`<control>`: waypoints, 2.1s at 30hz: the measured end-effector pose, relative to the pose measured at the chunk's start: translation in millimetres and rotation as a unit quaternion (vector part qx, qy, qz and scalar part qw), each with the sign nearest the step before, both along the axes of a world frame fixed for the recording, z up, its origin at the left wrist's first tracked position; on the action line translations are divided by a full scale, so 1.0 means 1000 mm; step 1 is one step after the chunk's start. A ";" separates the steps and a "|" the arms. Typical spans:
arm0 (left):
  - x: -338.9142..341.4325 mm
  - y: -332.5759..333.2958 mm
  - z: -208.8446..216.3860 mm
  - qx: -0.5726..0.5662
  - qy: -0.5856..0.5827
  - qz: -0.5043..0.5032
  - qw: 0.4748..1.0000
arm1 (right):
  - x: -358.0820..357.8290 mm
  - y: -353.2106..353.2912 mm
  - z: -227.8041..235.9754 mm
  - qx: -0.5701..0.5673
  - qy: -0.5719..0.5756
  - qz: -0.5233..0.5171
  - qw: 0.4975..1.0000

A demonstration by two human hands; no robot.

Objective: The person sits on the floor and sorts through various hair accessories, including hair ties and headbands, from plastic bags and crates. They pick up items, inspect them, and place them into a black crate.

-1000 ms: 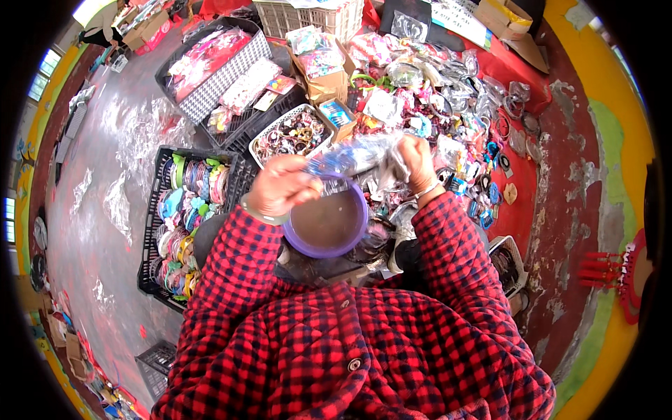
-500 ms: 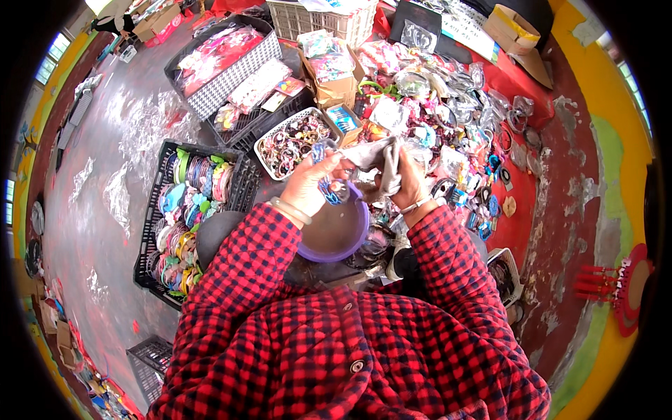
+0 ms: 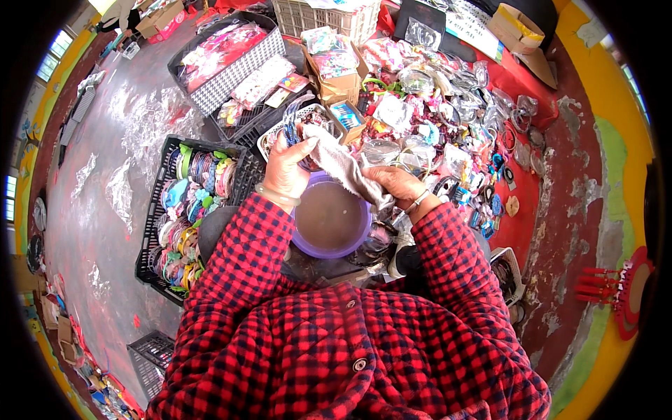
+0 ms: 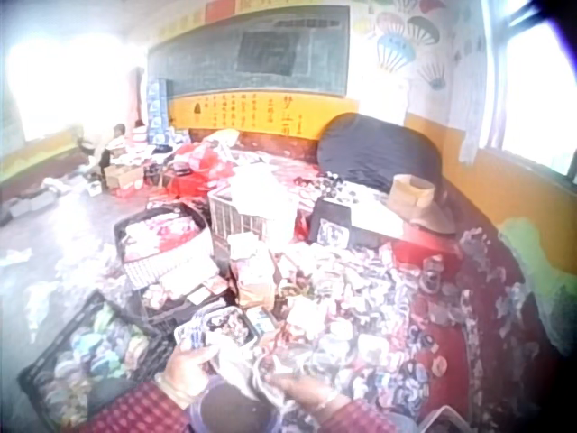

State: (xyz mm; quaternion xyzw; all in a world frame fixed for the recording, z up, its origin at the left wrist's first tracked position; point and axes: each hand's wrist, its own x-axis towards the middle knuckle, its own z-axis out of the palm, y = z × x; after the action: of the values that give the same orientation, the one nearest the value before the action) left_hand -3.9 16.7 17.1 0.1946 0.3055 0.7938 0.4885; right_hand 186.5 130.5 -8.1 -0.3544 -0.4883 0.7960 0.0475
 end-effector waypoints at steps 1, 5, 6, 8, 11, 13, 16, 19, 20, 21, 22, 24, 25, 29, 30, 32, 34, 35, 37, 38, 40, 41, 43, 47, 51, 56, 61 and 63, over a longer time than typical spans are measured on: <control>-0.002 -0.002 0.001 0.008 -0.011 -0.011 1.000 | 0.001 -0.003 -0.001 0.014 0.031 0.016 0.999; -0.003 -0.007 0.022 0.029 -0.059 -0.035 0.997 | 0.005 0.018 -0.026 0.032 0.092 -0.113 0.989; -0.005 -0.008 0.023 0.038 -0.065 -0.034 0.997 | 0.008 0.026 -0.026 0.020 0.127 -0.160 0.979; -0.008 -0.010 0.027 0.033 -0.070 -0.017 0.997 | 0.010 0.032 -0.021 0.009 0.181 -0.232 0.956; -0.018 -0.009 0.009 0.020 -0.047 0.009 0.999 | 0.012 0.033 -0.001 0.007 0.219 -0.261 0.940; -0.018 -0.013 0.017 0.006 -0.047 0.014 0.999 | 0.019 0.037 0.018 -0.004 0.218 -0.219 0.951; -0.006 -0.016 0.037 0.011 -0.045 -0.012 0.999 | 0.031 0.022 0.085 -0.089 0.321 -0.248 0.910; 0.006 -0.006 0.044 0.009 -0.007 -0.050 0.999 | 0.040 0.045 0.025 -0.107 0.299 -0.131 0.939; 0.003 -0.005 0.037 -0.019 0.036 -0.051 0.998 | 0.031 0.042 0.037 0.011 0.252 -0.031 0.967; 0.001 -0.005 0.032 -0.048 0.079 -0.048 0.995 | 0.019 0.039 0.051 0.129 0.201 0.071 0.969; 0.005 -0.001 0.031 -0.087 0.108 -0.030 0.990 | 0.008 0.033 0.068 0.243 0.142 0.171 0.944; 0.001 0.004 0.017 -0.101 0.129 -0.025 0.986 | -0.014 0.011 0.105 0.448 0.016 0.350 0.823; 0.000 0.003 0.015 -0.113 0.134 -0.043 0.984 | -0.012 0.007 0.092 0.506 -0.003 0.334 0.795; -0.003 0.004 0.001 -0.111 0.231 -0.029 0.966 | 0.006 -0.002 0.049 0.683 -0.056 0.146 0.714; 0.001 0.002 0.006 -0.109 0.254 -0.037 0.960 | -0.011 -0.017 0.092 0.737 -0.184 0.268 0.593; 0.001 0.002 -0.006 -0.088 0.308 -0.038 0.946 | -0.021 -0.010 0.102 0.818 -0.150 0.234 0.503; 0.005 0.006 -0.007 -0.069 0.360 -0.071 0.928 | -0.011 0.005 0.077 0.876 -0.149 0.174 0.424; 0.009 0.004 -0.002 -0.076 0.377 -0.090 0.919 | -0.013 0.004 0.077 0.849 -0.181 0.182 0.462; 0.018 0.005 -0.004 -0.083 0.422 -0.095 0.898 | -0.015 -0.003 0.084 0.808 -0.240 0.224 0.489; 0.020 0.003 -0.008 -0.068 0.458 -0.106 0.880 | -0.018 -0.015 0.108 0.799 -0.224 0.259 0.495; 0.030 0.005 -0.005 -0.045 0.510 -0.135 0.848 | -0.022 -0.007 0.055 0.728 -0.146 0.205 0.637; 0.035 0.006 -0.003 -0.060 0.520 -0.171 0.835 | -0.023 -0.002 0.027 0.685 -0.106 0.176 0.699; 0.040 0.006 -0.009 -0.065 0.504 -0.211 0.835 | -0.027 0.006 -0.043 0.413 0.086 0.042 0.906; 0.039 0.005 -0.024 -0.070 0.526 -0.251 0.810 | -0.032 -0.005 -0.010 0.025 0.167 -0.103 0.980; 0.042 0.008 -0.012 -0.063 0.587 -0.246 0.769 | -0.015 -0.002 -0.006 0.072 0.118 -0.050 0.989; 0.043 0.008 -0.027 0.030 0.617 -0.249 0.746 | -0.017 -0.010 0.045 -0.068 0.099 -0.240 0.963; 0.047 0.012 -0.024 0.048 0.667 -0.237 0.705 | -0.004 0.001 0.005 0.108 0.191 -0.173 0.960; 0.048 0.010 -0.025 0.041 0.676 -0.230 0.699 | -0.009 -0.014 0.043 -0.164 0.166 -0.294 0.927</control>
State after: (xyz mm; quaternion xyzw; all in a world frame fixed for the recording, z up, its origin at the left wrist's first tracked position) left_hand 44.4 26.8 -7.5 0.7631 0.4664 0.3232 0.3094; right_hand 177.4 116.5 34.6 -0.3481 -0.2095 0.8627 0.3010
